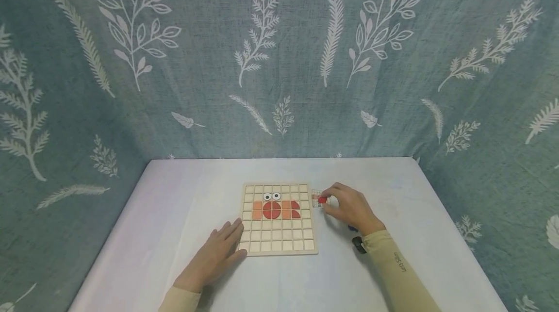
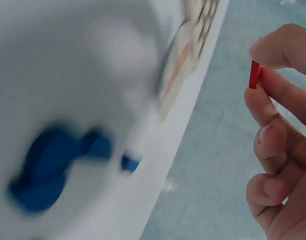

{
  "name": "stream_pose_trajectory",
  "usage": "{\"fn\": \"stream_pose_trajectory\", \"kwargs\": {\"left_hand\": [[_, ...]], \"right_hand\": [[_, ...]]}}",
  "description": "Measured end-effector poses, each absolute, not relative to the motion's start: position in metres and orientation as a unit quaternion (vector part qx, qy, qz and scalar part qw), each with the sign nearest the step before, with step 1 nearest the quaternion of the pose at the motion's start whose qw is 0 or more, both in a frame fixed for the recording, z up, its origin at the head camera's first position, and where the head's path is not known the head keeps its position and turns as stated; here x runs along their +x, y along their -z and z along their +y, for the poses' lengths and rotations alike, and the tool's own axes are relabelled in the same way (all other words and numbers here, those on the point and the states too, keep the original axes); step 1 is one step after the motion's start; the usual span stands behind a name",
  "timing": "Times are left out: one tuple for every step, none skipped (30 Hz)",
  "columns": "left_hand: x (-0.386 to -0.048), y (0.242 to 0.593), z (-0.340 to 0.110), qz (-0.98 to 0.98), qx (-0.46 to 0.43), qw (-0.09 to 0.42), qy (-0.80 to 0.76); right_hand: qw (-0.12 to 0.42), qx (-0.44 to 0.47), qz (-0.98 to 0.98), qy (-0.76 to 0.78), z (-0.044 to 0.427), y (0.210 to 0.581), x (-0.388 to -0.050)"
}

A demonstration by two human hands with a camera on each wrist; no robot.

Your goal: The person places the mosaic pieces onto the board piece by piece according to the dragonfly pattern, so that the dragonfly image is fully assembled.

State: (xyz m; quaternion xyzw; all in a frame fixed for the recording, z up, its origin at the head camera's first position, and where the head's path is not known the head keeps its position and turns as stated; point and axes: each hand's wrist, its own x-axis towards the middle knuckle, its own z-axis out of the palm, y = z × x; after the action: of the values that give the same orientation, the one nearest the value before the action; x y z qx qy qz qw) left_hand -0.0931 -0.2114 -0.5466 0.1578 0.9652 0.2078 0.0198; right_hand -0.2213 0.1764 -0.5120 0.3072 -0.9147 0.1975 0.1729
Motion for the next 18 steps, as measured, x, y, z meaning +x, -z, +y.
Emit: {"fn": "stream_pose_trajectory", "kwargs": {"left_hand": [[-0.093,0.546,-0.211,0.964,0.157,0.018,-0.212],[-0.094,0.547,-0.211,0.964,0.157,0.02,-0.214],[-0.094,0.547,-0.211,0.964,0.155,0.019,-0.214],[-0.093,0.547,-0.211,0.965,0.154,0.019,-0.213],[-0.093,0.546,-0.211,0.965,0.15,0.019,-0.212],[-0.093,0.546,-0.21,0.966,0.148,0.018,-0.209],[-0.092,0.546,-0.21,0.968,0.147,0.017,-0.205],[-0.092,0.547,-0.209,0.969,0.146,0.016,-0.199],[-0.091,0.547,-0.209,0.97,0.144,0.014,-0.196],[-0.09,0.547,-0.209,0.971,0.143,0.012,-0.192],[-0.09,0.547,-0.209,0.972,0.142,0.009,-0.186],[-0.089,0.547,-0.209,0.973,0.142,0.005,-0.183],[-0.088,0.548,-0.209,0.973,0.141,0.002,-0.181],[-0.087,0.549,-0.209,0.974,0.141,0.0,-0.179],[-0.086,0.55,-0.209,0.974,0.141,-0.003,-0.178],[-0.086,0.55,-0.209,0.974,0.142,-0.005,-0.177],[-0.085,0.551,-0.209,0.974,0.143,-0.008,-0.176],[-0.085,0.551,-0.209,0.973,0.144,-0.01,-0.177]], "right_hand": [[0.18,0.318,-0.909,-0.201,0.171,0.512,-0.223],[0.185,0.329,-0.903,-0.207,0.166,0.511,-0.224],[0.19,0.339,-0.897,-0.21,0.161,0.511,-0.226],[0.192,0.346,-0.894,-0.211,0.156,0.511,-0.227],[0.193,0.355,-0.89,-0.213,0.151,0.511,-0.228],[0.193,0.359,-0.888,-0.213,0.146,0.51,-0.229],[0.189,0.363,-0.886,-0.216,0.141,0.509,-0.229],[0.185,0.367,-0.885,-0.218,0.136,0.508,-0.229],[0.181,0.369,-0.885,-0.219,0.131,0.507,-0.229],[0.174,0.37,-0.885,-0.222,0.126,0.506,-0.229],[0.168,0.372,-0.884,-0.226,0.121,0.506,-0.229],[0.164,0.372,-0.884,-0.23,0.116,0.505,-0.229],[0.161,0.376,-0.881,-0.237,0.111,0.505,-0.228],[0.158,0.378,-0.88,-0.24,0.107,0.505,-0.228],[0.155,0.379,-0.88,-0.242,0.102,0.505,-0.228],[0.151,0.383,-0.878,-0.244,0.098,0.504,-0.228],[0.148,0.385,-0.877,-0.245,0.094,0.505,-0.228],[0.144,0.389,-0.876,-0.247,0.089,0.505,-0.228]]}}
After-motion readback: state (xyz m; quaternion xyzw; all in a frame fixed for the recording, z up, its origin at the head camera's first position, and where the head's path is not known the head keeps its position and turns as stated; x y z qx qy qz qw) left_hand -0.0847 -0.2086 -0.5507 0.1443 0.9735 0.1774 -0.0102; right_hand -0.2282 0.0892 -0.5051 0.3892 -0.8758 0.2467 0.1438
